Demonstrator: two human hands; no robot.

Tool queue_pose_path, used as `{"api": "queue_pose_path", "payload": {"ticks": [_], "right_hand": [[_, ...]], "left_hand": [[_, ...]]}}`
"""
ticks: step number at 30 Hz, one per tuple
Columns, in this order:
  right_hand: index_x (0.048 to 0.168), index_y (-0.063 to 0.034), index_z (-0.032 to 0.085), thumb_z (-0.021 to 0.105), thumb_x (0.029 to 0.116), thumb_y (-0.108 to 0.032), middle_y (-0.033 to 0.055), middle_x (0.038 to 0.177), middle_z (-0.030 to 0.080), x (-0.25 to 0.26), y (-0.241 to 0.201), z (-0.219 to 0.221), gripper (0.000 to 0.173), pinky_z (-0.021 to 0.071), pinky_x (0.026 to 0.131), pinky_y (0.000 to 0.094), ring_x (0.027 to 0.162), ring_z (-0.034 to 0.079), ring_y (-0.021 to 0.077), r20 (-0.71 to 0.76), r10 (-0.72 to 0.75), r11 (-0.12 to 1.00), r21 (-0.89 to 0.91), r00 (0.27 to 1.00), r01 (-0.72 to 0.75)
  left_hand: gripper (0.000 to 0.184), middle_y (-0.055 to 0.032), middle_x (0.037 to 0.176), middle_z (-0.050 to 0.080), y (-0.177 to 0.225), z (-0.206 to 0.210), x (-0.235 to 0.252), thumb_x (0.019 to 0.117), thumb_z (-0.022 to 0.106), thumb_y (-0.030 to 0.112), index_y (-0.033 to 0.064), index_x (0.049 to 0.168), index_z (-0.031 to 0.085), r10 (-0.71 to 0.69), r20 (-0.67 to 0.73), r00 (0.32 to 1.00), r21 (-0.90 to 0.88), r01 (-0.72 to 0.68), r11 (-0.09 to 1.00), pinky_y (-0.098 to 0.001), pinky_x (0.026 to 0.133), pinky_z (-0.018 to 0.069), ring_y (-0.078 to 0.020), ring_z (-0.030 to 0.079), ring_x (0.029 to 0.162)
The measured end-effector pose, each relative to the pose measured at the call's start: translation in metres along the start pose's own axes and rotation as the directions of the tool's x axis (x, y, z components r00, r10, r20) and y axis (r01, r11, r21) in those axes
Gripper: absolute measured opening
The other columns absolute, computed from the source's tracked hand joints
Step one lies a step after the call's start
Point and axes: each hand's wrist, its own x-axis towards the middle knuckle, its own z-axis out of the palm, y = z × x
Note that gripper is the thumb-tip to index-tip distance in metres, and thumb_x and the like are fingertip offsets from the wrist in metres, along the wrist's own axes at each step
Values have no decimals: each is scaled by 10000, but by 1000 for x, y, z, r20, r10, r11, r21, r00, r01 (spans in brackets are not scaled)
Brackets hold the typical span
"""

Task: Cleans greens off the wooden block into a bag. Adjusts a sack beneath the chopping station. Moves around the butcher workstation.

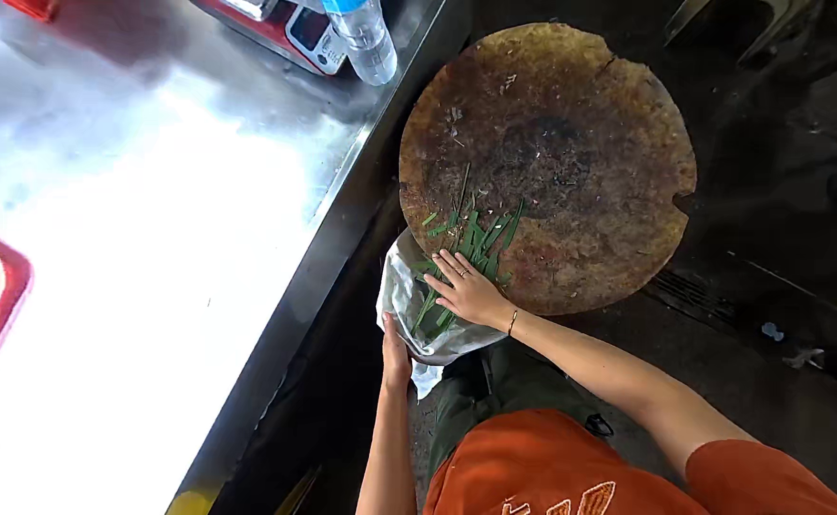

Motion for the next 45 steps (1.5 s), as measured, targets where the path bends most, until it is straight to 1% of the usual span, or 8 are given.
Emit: {"api": "queue_pose_path", "payload": {"ticks": [7,11,15,18,23,28,37,45], "right_hand": [[1478,-2,504,404,1082,-73,245,1507,514,-9,-25,8,415,242,1260,547,1472,418,385,234,-142,985,129,962,114],[1449,71,488,409,1047,-13,299,1478,500,-6,-37,31,419,204,1257,570,1444,416,444,538,-20,964,233,843,-126],[1526,54,404,458,1049,-83,305,1525,436,13,-38,41,499,308,1200,588,1433,409,464,672,284,825,191,684,-531],[1456,79,455,454,1041,-45,327,1416,510,20,-49,-15,433,452,1059,619,1298,541,477,728,202,792,272,655,-546],[1349,-53,647,460,1102,-214,178,1269,689,-9,5,-118,350,521,1040,502,1161,676,314,247,369,719,536,896,-443],[1625,-128,314,359,1057,-603,262,1686,164,-22,115,-78,741,96,1261,622,1571,114,445,-105,644,764,40,758,-644],[1590,-184,409,383,1041,-623,256,1671,233,-29,17,-17,703,90,1250,670,1571,134,435,9,228,973,39,974,-228],[1302,-42,681,470,1052,-48,215,1471,565,-39,-26,-38,328,316,1221,565,1402,510,388,126,-130,907,415,984,67]], "left_hand": [[643,-185,1300,644,-3,-11,3,1124,188,458,-22,1412,504,3,32,999,41,-5,999,-417,993,543,-206,649,1164],[543,-175,1209,680,0,-13,4,1134,278,379,-46,1348,541,0,42,999,64,-2,998,-394,942,565,-187,680,1077],[514,-163,1192,681,1,-8,0,1136,293,355,-48,1338,540,2,50,999,83,-7,997,-374,927,570,-163,684,1054],[548,-168,1229,662,2,-5,-4,1137,255,376,-45,1368,517,13,32,999,65,-15,998,-383,944,560,-169,670,1080],[600,-129,1179,686,7,0,-11,1129,191,439,3,1362,531,27,14,1000,-58,-26,998,-390,899,582,-159,684,1044],[638,-164,1277,654,16,9,-17,1123,158,463,11,1426,491,28,34,999,-73,-26,997,-436,957,563,-205,664,1135],[618,-142,1289,655,25,12,-22,1120,167,475,51,1451,472,34,51,998,-107,-29,994,-420,955,569,-189,663,1145],[631,-153,1242,676,17,9,-16,1122,188,471,6,1405,508,61,17,998,-47,-60,997,-417,946,573,-193,681,1103]]}}
